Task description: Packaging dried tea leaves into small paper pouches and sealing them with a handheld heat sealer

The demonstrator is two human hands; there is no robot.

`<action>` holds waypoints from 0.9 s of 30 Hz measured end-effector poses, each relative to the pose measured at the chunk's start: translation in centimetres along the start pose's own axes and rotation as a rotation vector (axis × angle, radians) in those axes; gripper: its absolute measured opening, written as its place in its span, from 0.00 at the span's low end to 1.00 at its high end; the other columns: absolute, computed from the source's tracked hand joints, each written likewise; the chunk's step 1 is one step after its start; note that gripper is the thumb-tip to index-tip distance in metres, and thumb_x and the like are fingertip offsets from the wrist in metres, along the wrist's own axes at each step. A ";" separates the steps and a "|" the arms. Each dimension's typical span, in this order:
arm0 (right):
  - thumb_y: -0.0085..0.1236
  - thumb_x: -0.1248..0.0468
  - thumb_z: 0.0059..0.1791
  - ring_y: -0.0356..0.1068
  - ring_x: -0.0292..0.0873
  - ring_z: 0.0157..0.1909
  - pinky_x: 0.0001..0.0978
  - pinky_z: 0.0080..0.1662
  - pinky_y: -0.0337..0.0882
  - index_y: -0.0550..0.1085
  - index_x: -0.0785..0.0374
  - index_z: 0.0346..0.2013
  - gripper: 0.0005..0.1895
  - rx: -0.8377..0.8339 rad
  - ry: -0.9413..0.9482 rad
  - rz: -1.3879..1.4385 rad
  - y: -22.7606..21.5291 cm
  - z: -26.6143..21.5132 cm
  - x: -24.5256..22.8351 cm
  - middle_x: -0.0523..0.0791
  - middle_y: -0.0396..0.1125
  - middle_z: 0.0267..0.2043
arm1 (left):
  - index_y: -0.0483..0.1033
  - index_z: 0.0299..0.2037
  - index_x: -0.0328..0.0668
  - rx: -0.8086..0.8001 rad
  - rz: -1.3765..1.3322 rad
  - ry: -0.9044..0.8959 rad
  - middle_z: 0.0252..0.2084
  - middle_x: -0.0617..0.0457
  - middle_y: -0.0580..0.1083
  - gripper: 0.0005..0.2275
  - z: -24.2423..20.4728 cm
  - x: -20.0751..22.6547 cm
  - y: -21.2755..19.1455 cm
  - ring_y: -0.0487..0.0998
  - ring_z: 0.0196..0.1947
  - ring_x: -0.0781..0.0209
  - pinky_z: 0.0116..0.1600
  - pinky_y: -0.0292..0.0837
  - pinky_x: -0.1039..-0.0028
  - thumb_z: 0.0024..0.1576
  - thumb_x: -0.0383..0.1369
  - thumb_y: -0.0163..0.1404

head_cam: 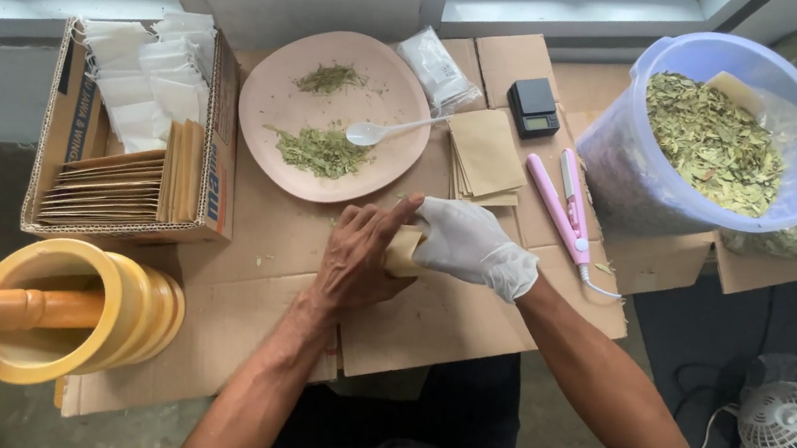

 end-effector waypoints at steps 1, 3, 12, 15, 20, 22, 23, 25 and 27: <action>0.65 0.55 0.42 0.76 0.63 0.64 0.61 0.63 0.76 0.78 0.58 0.53 0.25 -0.002 -0.002 0.002 0.0 0.5 0.1 0.53 0.80 0.55 | 0.64 0.82 0.47 -0.002 0.002 -0.002 0.45 0.51 0.81 0.52 0.2 -0.3 0.1 0.82 0.43 0.52 0.51 0.73 0.60 0.41 0.37 0.73; 0.69 0.53 0.42 0.78 0.60 0.61 0.57 0.65 0.75 0.80 0.50 0.53 0.25 0.062 -0.008 0.092 0.4 0.5 0.4 0.49 0.81 0.53 | 0.67 0.81 0.46 0.036 0.004 -0.033 0.42 0.50 0.81 0.48 0.0 -0.3 0.3 0.82 0.40 0.51 0.48 0.74 0.61 0.45 0.37 0.73; 0.70 0.46 0.52 0.80 0.41 0.55 0.37 0.81 0.47 0.82 0.41 0.54 0.17 0.370 0.035 0.335 -4.7 -2.4 2.3 0.41 0.79 0.43 | 0.63 0.82 0.37 0.150 0.060 -0.165 0.47 0.44 0.81 0.52 -1.1 -2.8 -0.4 0.82 0.44 0.46 0.52 0.74 0.58 0.41 0.35 0.72; 0.71 0.63 0.53 0.77 0.31 0.38 0.36 0.79 0.56 0.81 0.51 0.51 0.12 0.304 -0.055 0.586 -5.9 -4.5 2.3 0.34 0.66 0.28 | 0.62 0.82 0.39 0.148 0.046 -0.187 0.48 0.46 0.82 0.56 -1.4 -3.3 0.0 0.82 0.45 0.47 0.52 0.74 0.59 0.38 0.38 0.74; 0.70 0.71 0.52 0.77 0.38 0.38 0.31 0.44 0.84 0.83 0.59 0.51 0.13 0.199 0.021 0.785 -6.1 -5.2 -0.9 0.42 0.71 0.35 | 0.61 0.83 0.38 0.136 0.034 -0.186 0.49 0.44 0.82 0.57 -1.0 -2.8 0.1 0.82 0.45 0.47 0.53 0.73 0.59 0.37 0.38 0.75; 0.69 0.70 0.53 0.76 0.36 0.40 0.28 0.43 0.83 0.83 0.58 0.51 0.12 0.163 0.061 0.810 -5.8 -4.8 -1.8 0.41 0.73 0.37 | 0.60 0.83 0.39 0.130 0.019 -0.200 0.49 0.44 0.82 0.57 -1.3 -2.7 -0.1 0.81 0.46 0.46 0.53 0.73 0.58 0.37 0.37 0.75; 0.69 0.68 0.53 0.77 0.38 0.40 0.29 0.41 0.83 0.83 0.56 0.51 0.12 0.146 0.070 0.775 -5.6 -4.5 -2.1 0.43 0.75 0.38 | 0.60 0.83 0.39 0.115 0.016 -0.202 0.50 0.43 0.82 0.57 -1.4 -2.6 -0.2 0.81 0.46 0.45 0.53 0.72 0.58 0.37 0.37 0.75; 0.70 0.65 0.54 0.79 0.39 0.40 0.29 0.40 0.82 0.84 0.54 0.52 0.11 0.142 0.071 0.734 -5.7 -3.6 -2.2 0.45 0.77 0.38 | 0.59 0.83 0.38 0.109 0.014 -0.191 0.51 0.42 0.82 0.58 -0.7 -2.6 -0.2 0.82 0.47 0.45 0.54 0.72 0.58 0.37 0.37 0.75; 0.70 0.67 0.54 0.77 0.38 0.39 0.27 0.38 0.82 0.85 0.53 0.50 0.10 0.211 -0.066 0.732 -5.3 -3.1 -2.2 0.44 0.78 0.39 | 0.61 0.82 0.40 0.099 0.042 -0.221 0.51 0.45 0.82 0.58 -0.5 -2.2 -0.5 0.82 0.47 0.47 0.54 0.73 0.59 0.36 0.41 0.76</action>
Point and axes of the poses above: each hand's wrist, its own z-axis towards the middle knuckle, its own y-axis out of the palm, x = y × z, the point moved 3 cm from there along z, towards the middle knuckle
